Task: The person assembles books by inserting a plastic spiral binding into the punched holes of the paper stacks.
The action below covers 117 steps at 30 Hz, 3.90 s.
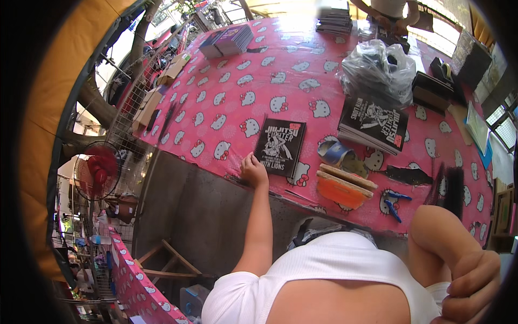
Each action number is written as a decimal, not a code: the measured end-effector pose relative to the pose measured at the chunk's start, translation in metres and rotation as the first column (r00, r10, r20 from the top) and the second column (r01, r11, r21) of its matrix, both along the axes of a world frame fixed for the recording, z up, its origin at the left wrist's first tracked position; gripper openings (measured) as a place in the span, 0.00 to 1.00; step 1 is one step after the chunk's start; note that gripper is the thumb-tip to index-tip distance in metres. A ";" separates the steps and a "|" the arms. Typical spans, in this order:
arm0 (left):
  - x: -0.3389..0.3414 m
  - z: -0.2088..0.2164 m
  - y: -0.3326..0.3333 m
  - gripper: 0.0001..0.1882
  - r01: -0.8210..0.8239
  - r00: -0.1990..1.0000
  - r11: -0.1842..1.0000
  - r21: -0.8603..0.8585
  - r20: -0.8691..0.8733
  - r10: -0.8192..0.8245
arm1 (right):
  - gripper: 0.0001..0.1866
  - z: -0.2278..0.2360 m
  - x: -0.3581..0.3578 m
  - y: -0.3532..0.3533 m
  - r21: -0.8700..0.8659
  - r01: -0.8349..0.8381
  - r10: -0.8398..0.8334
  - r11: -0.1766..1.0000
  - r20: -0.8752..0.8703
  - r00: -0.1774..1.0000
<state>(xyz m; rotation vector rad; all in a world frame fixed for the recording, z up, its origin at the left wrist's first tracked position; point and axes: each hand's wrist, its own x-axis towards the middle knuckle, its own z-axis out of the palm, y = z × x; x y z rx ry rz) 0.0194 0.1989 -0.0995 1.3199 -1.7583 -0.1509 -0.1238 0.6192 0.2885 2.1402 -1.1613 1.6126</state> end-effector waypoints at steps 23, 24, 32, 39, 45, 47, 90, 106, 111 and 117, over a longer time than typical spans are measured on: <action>-0.110 0.150 0.145 0.25 0.833 0.464 0.517 0.197 -0.757 -0.460 | 0.15 -0.240 -0.166 -0.066 0.523 0.748 -0.913 0.409 0.238 0.333; -0.109 0.154 0.148 0.25 0.833 0.462 0.519 0.190 -0.755 -0.466 | 0.15 -0.233 -0.145 -0.058 0.506 0.712 -0.874 0.487 0.290 0.391; -0.070 0.190 0.151 0.11 0.935 0.268 0.109 0.338 -0.468 -0.842 | 0.15 -0.278 -0.052 -0.019 0.589 0.469 -0.686 0.658 0.212 0.696; -0.075 0.183 0.182 0.37 0.902 0.403 0.429 0.036 -0.424 -0.811 | 0.14 -0.336 -0.038 -0.033 0.785 0.324 -0.734 0.528 0.230 0.639; -0.087 0.147 0.226 0.39 0.905 0.324 0.419 0.074 0.520 -0.790 | 0.07 -0.298 -0.082 -0.018 0.743 0.418 -0.543 0.523 -0.087 0.835; -0.090 0.155 0.230 0.32 0.937 0.256 0.335 0.105 0.447 -0.857 | 0.03 -0.268 -0.142 0.008 0.775 0.441 -0.849 0.452 0.222 0.480; -0.114 0.143 0.233 0.09 0.947 0.310 0.312 -0.074 -0.040 -0.950 | 0.08 -0.220 -0.082 -0.021 0.839 0.042 -0.705 0.543 0.428 0.565; -0.112 0.144 0.237 0.08 0.943 0.329 0.329 -0.058 0.005 -0.944 | 0.13 -0.224 -0.080 -0.008 0.843 0.062 -0.620 0.535 0.341 0.707; -0.107 0.146 0.237 0.09 0.946 0.318 0.317 -0.061 0.003 -0.948 | 0.14 -0.229 -0.078 -0.009 0.748 -0.077 -0.591 0.659 0.579 0.562; -0.088 0.123 0.232 0.12 0.953 0.213 0.185 -0.240 0.099 -0.972 | 0.11 -0.218 -0.076 -0.008 0.816 -0.037 -0.539 0.577 0.415 0.733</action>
